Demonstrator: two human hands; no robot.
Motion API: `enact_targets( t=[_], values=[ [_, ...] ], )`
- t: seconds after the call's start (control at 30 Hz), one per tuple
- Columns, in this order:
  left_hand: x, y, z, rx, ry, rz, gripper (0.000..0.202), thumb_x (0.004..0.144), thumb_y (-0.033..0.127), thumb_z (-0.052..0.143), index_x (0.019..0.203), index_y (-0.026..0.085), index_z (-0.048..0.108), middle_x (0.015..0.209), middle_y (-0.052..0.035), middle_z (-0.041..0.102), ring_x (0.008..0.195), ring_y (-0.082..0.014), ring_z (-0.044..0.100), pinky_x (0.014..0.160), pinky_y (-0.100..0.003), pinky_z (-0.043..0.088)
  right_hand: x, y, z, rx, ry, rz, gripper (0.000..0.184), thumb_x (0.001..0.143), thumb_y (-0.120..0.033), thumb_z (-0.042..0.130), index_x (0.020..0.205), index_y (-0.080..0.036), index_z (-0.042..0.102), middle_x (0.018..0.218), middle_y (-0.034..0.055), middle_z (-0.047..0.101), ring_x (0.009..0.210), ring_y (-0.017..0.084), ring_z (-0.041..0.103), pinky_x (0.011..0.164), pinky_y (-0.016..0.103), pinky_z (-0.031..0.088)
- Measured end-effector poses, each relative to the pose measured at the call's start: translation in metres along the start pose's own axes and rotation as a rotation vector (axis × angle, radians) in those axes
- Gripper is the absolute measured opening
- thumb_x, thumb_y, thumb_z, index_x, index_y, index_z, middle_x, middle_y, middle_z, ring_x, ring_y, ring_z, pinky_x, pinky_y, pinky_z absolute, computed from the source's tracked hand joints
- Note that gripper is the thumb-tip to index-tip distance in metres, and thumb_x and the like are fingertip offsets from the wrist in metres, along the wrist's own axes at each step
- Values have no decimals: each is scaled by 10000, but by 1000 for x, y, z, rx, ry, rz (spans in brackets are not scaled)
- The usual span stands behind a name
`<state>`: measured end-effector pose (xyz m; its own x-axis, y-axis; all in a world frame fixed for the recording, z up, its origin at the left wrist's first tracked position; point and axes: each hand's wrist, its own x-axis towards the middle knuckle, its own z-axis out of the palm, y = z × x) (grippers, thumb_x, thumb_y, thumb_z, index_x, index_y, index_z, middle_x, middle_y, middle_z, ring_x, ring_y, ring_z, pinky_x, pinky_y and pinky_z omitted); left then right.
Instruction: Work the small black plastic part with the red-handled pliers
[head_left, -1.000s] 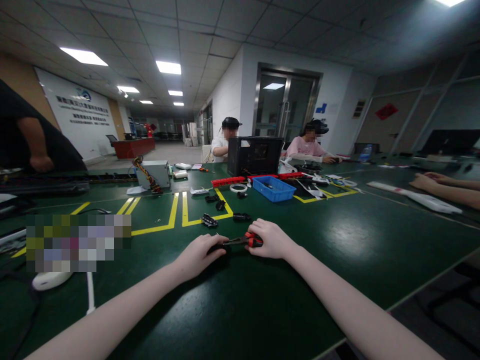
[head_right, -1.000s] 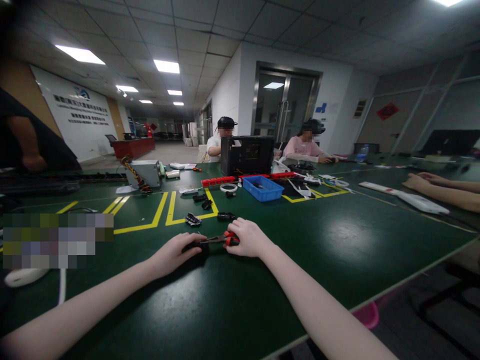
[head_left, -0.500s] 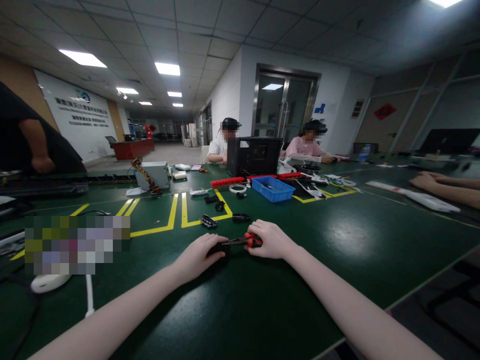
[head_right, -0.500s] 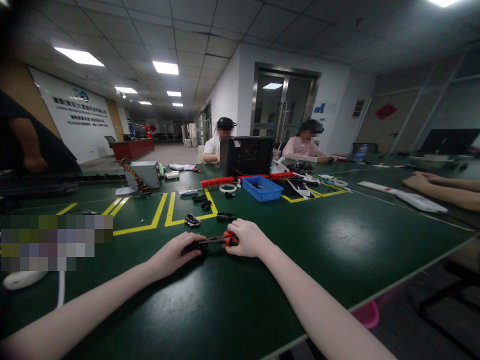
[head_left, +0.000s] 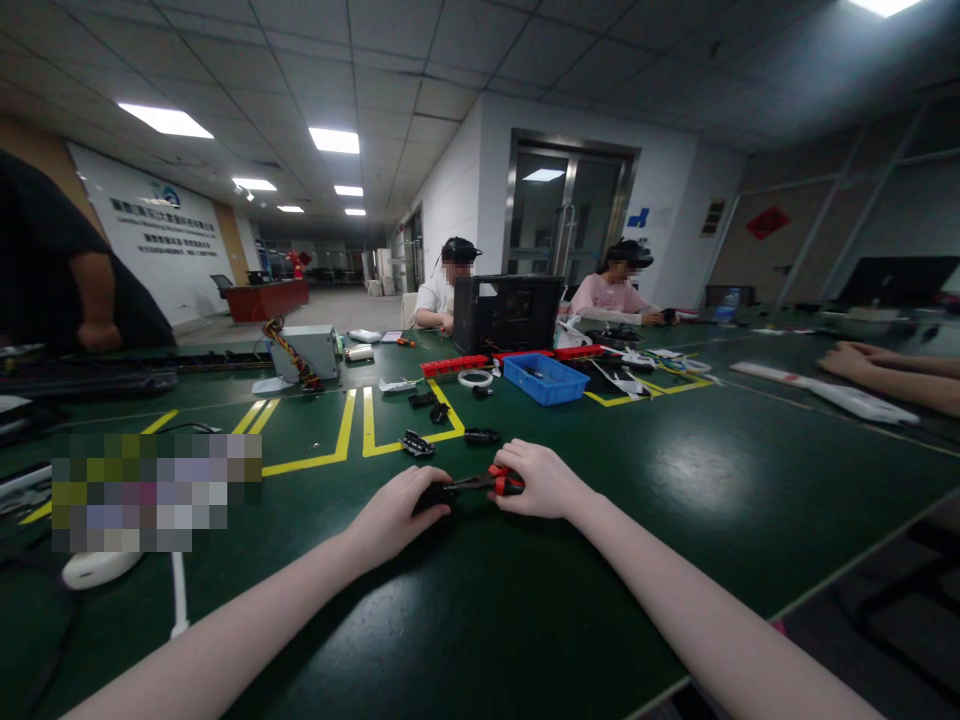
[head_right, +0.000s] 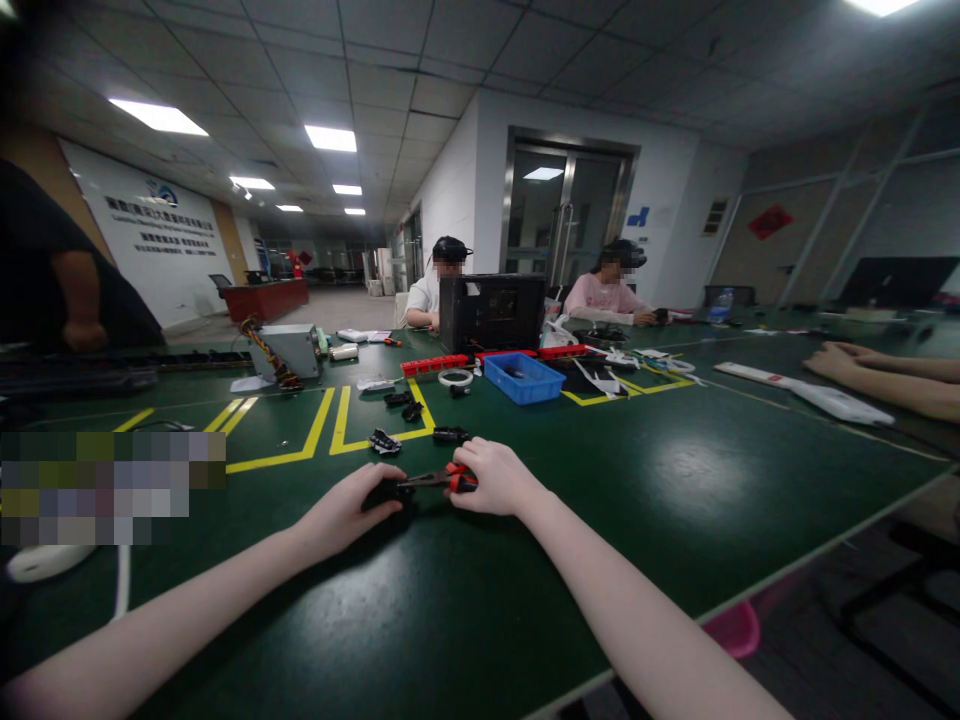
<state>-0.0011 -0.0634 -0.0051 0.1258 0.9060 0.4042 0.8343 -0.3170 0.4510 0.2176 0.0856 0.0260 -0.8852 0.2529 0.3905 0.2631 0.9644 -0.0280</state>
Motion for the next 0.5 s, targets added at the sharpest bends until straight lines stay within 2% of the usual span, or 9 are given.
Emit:
enact_targets(
  t=[0.33,0.5],
  values=[
    [0,1,-1,-53,-30,-21,237,904,262,529,1135,213,502,1085,-61,614,992,-224,584,871,-385,480,0,5,3,0,47,-22,274,721,-388,675,880,-183,587,872,52,587,820,191,524,693,291,412],
    [1,2,-1,-103,-34,-35,254,907,244,524,1157,218,496,1095,-56,622,1015,-219,587,886,-376,478,-1,5,2,2,67,-22,251,734,-376,665,856,-180,567,875,55,576,808,185,523,678,281,407]
  ],
)
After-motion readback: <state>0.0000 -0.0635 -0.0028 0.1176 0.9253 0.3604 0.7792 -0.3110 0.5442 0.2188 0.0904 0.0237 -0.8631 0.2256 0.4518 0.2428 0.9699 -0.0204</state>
